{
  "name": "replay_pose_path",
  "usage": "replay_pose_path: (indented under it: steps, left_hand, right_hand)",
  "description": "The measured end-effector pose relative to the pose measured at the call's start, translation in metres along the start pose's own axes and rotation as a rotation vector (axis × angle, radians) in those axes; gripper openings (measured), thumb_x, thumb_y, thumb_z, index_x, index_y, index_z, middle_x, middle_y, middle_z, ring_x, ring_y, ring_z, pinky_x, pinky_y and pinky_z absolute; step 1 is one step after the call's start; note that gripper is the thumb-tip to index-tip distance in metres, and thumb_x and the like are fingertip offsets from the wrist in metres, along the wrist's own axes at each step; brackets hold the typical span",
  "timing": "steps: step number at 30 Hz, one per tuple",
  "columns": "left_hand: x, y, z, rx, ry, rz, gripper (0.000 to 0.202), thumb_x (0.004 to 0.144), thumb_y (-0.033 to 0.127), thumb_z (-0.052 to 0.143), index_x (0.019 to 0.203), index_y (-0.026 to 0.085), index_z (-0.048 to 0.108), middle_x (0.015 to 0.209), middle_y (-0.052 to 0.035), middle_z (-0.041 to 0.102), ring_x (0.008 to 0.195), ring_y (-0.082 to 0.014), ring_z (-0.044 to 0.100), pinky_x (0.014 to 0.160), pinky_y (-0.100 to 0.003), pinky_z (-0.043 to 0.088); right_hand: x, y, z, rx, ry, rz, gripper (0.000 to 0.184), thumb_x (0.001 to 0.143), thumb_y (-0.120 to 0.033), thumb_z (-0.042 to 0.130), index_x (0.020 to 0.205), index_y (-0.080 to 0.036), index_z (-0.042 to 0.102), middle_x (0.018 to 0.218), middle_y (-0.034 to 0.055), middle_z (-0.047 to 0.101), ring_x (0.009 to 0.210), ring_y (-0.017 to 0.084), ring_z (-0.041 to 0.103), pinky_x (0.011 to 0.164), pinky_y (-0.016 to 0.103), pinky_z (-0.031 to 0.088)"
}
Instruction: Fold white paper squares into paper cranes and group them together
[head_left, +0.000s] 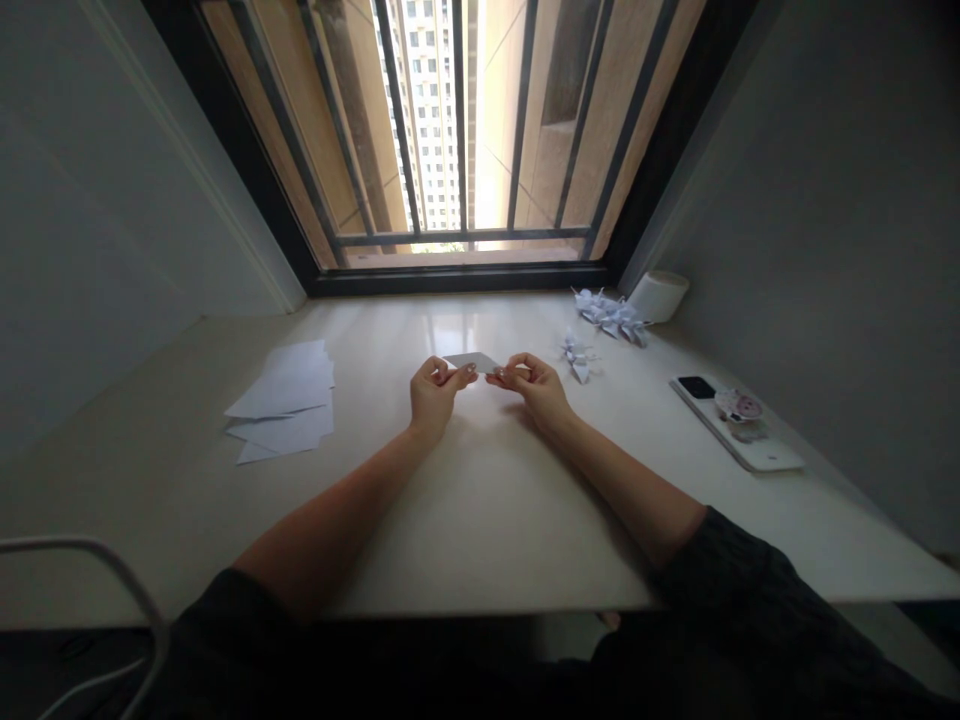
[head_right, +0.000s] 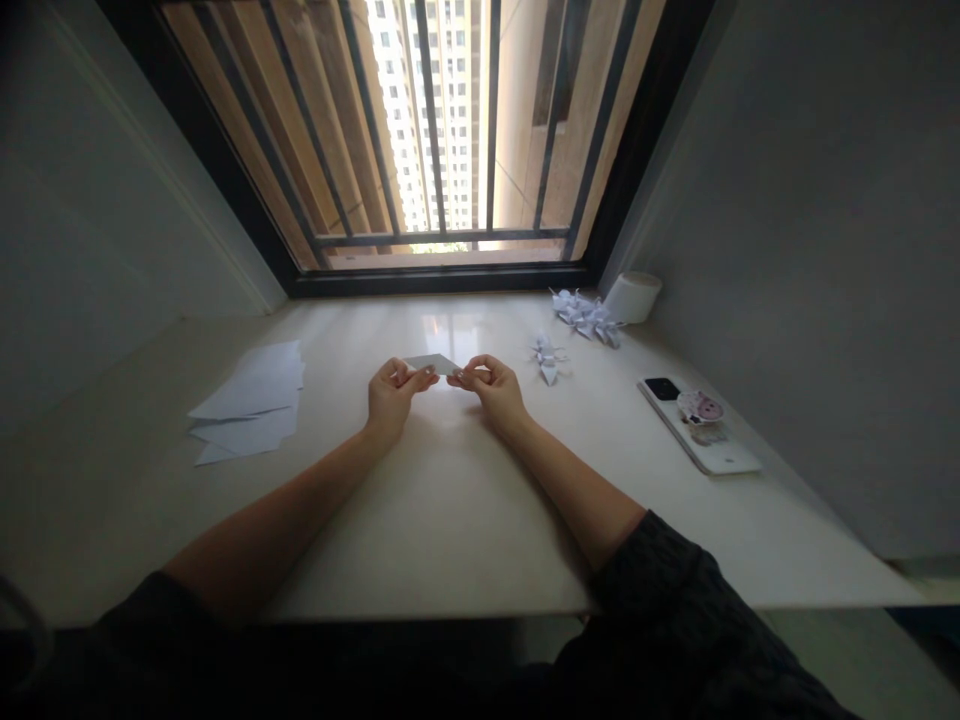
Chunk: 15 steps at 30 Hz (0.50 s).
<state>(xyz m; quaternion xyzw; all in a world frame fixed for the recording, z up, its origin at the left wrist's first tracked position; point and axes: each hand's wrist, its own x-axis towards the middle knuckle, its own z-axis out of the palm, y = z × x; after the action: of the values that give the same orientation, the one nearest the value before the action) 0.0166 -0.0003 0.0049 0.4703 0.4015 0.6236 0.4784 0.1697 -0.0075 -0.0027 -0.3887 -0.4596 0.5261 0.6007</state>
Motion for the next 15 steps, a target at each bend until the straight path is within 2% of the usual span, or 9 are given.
replay_pose_path:
  steps: [3, 5, 9, 12, 15]
  left_hand:
    - [0.002, -0.003, -0.001, -0.004, -0.006, 0.017, 0.047, 0.061, 0.037, 0.076, 0.061, 0.019, 0.032, 0.057, 0.0049, 0.057, 0.064, -0.0158, 0.067, 0.066, -0.028, 0.052]
    - [0.002, -0.003, -0.002, 0.043, -0.004, 0.087, 0.042, 0.064, 0.035, 0.074, 0.063, 0.020, 0.036, 0.059, 0.0052, 0.056, 0.066, -0.0148, 0.066, 0.067, -0.027, 0.051]
    - [-0.003, 0.002, -0.005, 0.360, 0.032, 0.289, 0.022, 0.073, 0.033, 0.067, 0.074, 0.021, 0.049, 0.072, 0.0026, 0.059, 0.072, -0.0128, 0.062, 0.071, -0.025, 0.048]
    - [-0.008, 0.007, -0.007, 0.497, -0.038, 0.359, 0.008, 0.082, 0.029, 0.056, 0.086, 0.023, 0.053, 0.085, 0.0001, 0.063, 0.080, -0.0143, 0.062, 0.076, -0.026, 0.046]
    - [-0.009, 0.005, -0.008, 0.576, -0.109, 0.397, 0.007, 0.086, 0.024, 0.047, 0.091, 0.024, 0.052, 0.089, -0.0014, 0.062, 0.082, -0.0156, 0.060, 0.076, -0.027, 0.045]
  right_hand:
    - [-0.001, -0.001, 0.000, -0.044, 0.002, 0.007, 0.045, 0.055, -0.052, 0.077, 0.077, -0.022, 0.052, 0.067, 0.0010, 0.071, 0.079, 0.025, 0.070, 0.073, 0.037, 0.054]
    - [-0.002, -0.002, 0.000, -0.109, -0.039, 0.008, 0.045, 0.058, -0.052, 0.076, 0.082, -0.023, 0.051, 0.069, 0.0018, 0.072, 0.079, 0.024, 0.070, 0.068, 0.034, 0.053]
    - [-0.007, -0.002, 0.000, -0.318, -0.189, -0.075, 0.037, 0.068, -0.051, 0.069, 0.078, -0.023, 0.047, 0.074, 0.0021, 0.071, 0.078, 0.021, 0.069, 0.071, 0.032, 0.051]
    - [-0.010, -0.002, 0.000, -0.432, -0.206, -0.165, 0.036, 0.068, -0.049, 0.069, 0.078, -0.023, 0.047, 0.078, 0.0014, 0.070, 0.077, 0.018, 0.068, 0.074, 0.033, 0.051]
    - [-0.010, -0.004, 0.001, -0.415, -0.211, -0.235, 0.036, 0.069, -0.046, 0.069, 0.085, -0.024, 0.046, 0.092, 0.0031, 0.069, 0.080, 0.017, 0.066, 0.078, 0.033, 0.051]
